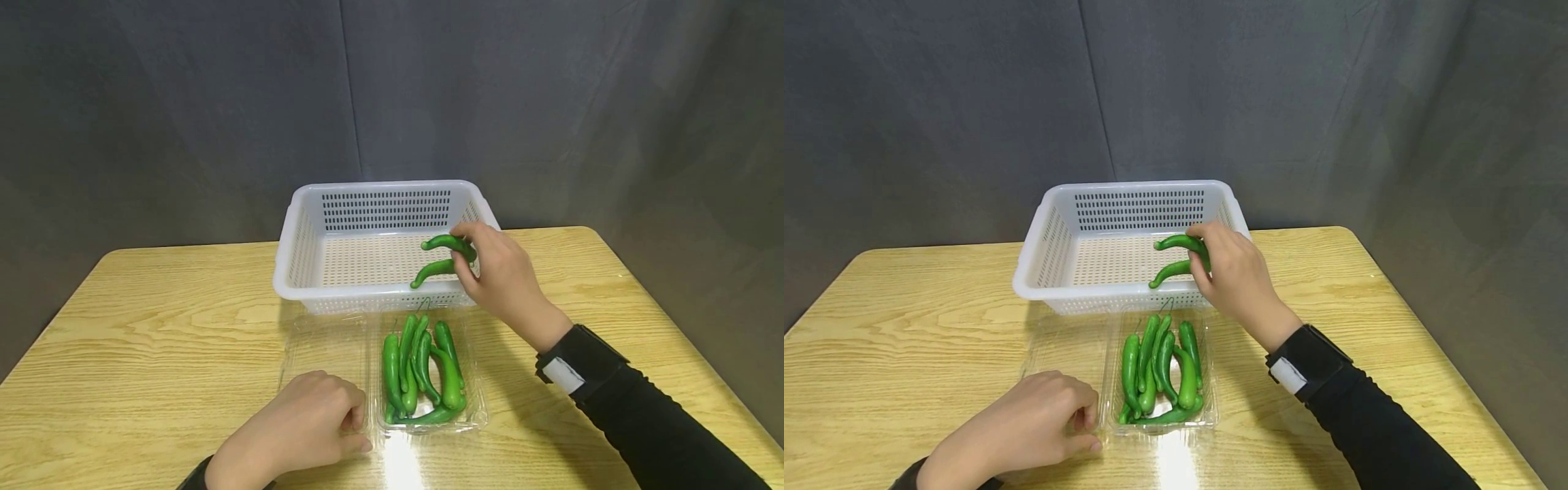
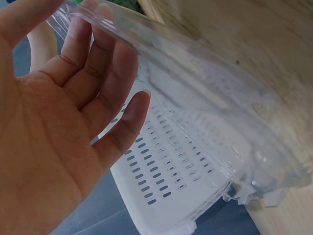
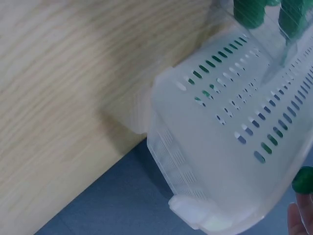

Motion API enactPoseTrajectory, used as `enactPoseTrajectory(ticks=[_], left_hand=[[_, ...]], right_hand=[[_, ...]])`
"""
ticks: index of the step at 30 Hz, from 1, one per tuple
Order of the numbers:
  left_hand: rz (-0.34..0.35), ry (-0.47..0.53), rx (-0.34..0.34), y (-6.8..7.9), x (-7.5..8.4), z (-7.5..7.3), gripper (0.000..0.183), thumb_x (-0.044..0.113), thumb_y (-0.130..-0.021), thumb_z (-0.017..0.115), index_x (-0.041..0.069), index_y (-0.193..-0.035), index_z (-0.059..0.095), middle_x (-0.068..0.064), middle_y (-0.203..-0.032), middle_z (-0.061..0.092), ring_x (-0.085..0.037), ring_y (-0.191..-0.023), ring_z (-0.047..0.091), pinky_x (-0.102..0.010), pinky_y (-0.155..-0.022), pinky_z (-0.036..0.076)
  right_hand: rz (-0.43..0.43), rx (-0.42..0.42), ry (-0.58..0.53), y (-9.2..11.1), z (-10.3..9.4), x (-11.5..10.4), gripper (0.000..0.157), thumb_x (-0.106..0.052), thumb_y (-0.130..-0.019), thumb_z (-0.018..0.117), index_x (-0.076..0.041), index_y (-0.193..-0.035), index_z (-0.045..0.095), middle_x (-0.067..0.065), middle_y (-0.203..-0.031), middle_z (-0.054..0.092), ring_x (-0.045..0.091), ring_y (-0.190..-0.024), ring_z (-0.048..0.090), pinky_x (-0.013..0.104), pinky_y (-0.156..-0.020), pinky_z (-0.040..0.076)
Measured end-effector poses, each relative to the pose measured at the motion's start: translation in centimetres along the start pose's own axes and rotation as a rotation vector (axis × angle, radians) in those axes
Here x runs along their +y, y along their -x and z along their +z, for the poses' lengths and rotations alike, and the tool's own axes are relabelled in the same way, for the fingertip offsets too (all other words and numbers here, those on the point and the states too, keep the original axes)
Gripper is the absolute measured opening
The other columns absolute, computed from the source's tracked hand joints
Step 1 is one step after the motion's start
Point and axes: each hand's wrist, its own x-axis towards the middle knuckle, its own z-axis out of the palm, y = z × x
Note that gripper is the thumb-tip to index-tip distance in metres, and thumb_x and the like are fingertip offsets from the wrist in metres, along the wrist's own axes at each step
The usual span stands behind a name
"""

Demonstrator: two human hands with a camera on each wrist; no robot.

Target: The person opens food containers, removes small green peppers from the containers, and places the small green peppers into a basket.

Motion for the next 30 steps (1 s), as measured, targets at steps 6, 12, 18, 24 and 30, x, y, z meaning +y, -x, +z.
enactPoseTrajectory(ticks=[6,12,18,24,30], left_hand=[[0.006,-0.003,0.003,0.0,-0.1,0.0,0.031,0.035,-0.076,0.084,0.026,-0.067,0.055,0.019,-0.057,0.040,0.001,-0.055,0.039,-0.026,-0.067,0.041],[0.002,-0.002,0.006,0.0,-0.1,0.1,0.031,0.035,-0.076,0.084,0.026,-0.067,0.055,0.019,-0.057,0.041,0.000,-0.057,0.040,-0.024,-0.063,0.039],[0.001,-0.002,-0.001,0.0,-0.1,0.2,0.031,0.036,-0.076,0.083,0.027,-0.068,0.055,0.019,-0.057,0.041,0.001,-0.056,0.041,-0.026,-0.067,0.040],[0.003,-0.005,0.002,-0.1,-0.2,0.2,0.031,0.037,-0.076,0.083,0.027,-0.068,0.055,0.019,-0.058,0.041,0.000,-0.057,0.041,-0.025,-0.064,0.039],[0.001,-0.006,-0.001,-0.1,-0.2,0.2,0.031,0.037,-0.076,0.083,0.027,-0.068,0.055,0.019,-0.058,0.041,0.000,-0.056,0.041,-0.026,-0.065,0.039]], right_hand=[[-0.016,-0.067,-0.043,0.4,0.3,-0.1,0.029,-0.004,-0.088,0.068,0.001,-0.115,0.059,0.013,-0.104,0.065,0.025,-0.086,0.063,0.040,-0.072,0.051],[-0.035,-0.102,-0.064,0.6,0.6,0.0,0.029,-0.005,-0.087,0.070,-0.001,-0.115,0.062,0.010,-0.105,0.067,0.024,-0.090,0.063,0.039,-0.074,0.051],[-0.035,-0.136,-0.065,0.8,0.8,-0.1,0.028,-0.007,-0.088,0.070,-0.004,-0.115,0.063,0.007,-0.103,0.068,0.018,-0.084,0.062,0.034,-0.070,0.051],[-0.046,-0.144,-0.056,0.9,0.9,0.0,0.027,-0.009,-0.089,0.071,-0.005,-0.114,0.064,0.007,-0.103,0.069,0.020,-0.088,0.064,0.038,-0.076,0.052],[-0.055,-0.160,-0.044,1.2,1.0,0.2,0.024,-0.010,-0.088,0.071,-0.007,-0.112,0.065,0.006,-0.100,0.070,0.021,-0.088,0.065,0.039,-0.076,0.052]])
